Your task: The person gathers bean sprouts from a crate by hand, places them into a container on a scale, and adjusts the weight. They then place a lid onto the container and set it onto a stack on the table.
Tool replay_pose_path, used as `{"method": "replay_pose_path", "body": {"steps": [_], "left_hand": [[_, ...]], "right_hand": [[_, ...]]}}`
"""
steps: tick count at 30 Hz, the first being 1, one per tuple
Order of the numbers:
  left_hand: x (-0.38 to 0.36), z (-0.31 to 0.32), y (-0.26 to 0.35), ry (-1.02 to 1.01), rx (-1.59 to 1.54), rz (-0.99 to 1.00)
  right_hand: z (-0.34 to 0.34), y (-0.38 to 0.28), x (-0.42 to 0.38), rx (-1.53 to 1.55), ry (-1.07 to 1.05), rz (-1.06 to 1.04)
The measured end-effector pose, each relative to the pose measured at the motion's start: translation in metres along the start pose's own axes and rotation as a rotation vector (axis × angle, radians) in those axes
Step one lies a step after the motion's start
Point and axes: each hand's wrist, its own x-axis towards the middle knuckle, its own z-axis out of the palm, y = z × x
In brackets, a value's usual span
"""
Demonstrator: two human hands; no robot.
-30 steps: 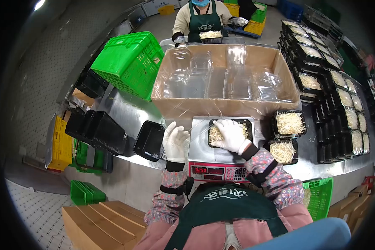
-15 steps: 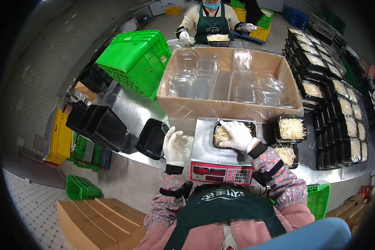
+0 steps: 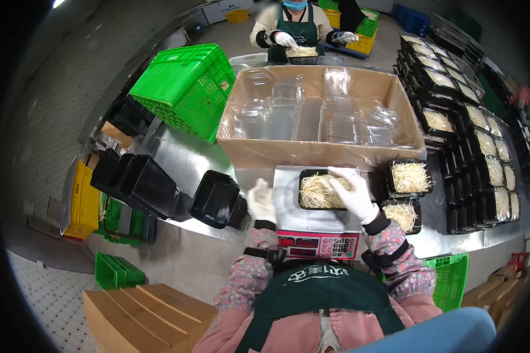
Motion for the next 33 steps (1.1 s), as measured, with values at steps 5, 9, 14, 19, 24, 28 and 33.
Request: {"method": "replay_pose_path", "body": {"steps": [5,9,14,19,24,28,33], "left_hand": [[0.002,0.011,0.059,-0.074,0.022,0.174],[-0.047,0.05,0.053,-0.38,0.246,0.082],[-0.102,0.07,0.035,-0.775,0.59,0.036],[-0.074,0.055,0.015,-0.713,0.871,0.044],[-0.012,0.056,-0.025,-0.425,1.314,0.292],[-0.019,0.077,-0.033,-0.551,1.547,0.362],[-0.001,0.062,-0.048,-0.597,1.133,0.068]], "right_hand": [[-0.033,0.012,-0.013,0.171,0.132,0.287],[-0.038,0.008,-0.01,0.469,0.216,0.401],[-0.038,-0.03,-0.02,0.328,-0.075,0.323],[-0.025,0.01,-0.03,-0.11,-0.094,0.168],[-0.016,0.042,0.012,-0.458,-0.099,0.054],[-0.04,0.071,0.018,-0.591,-0.259,0.22],[-0.025,0.125,-0.013,-0.3,-0.152,0.485]]}}
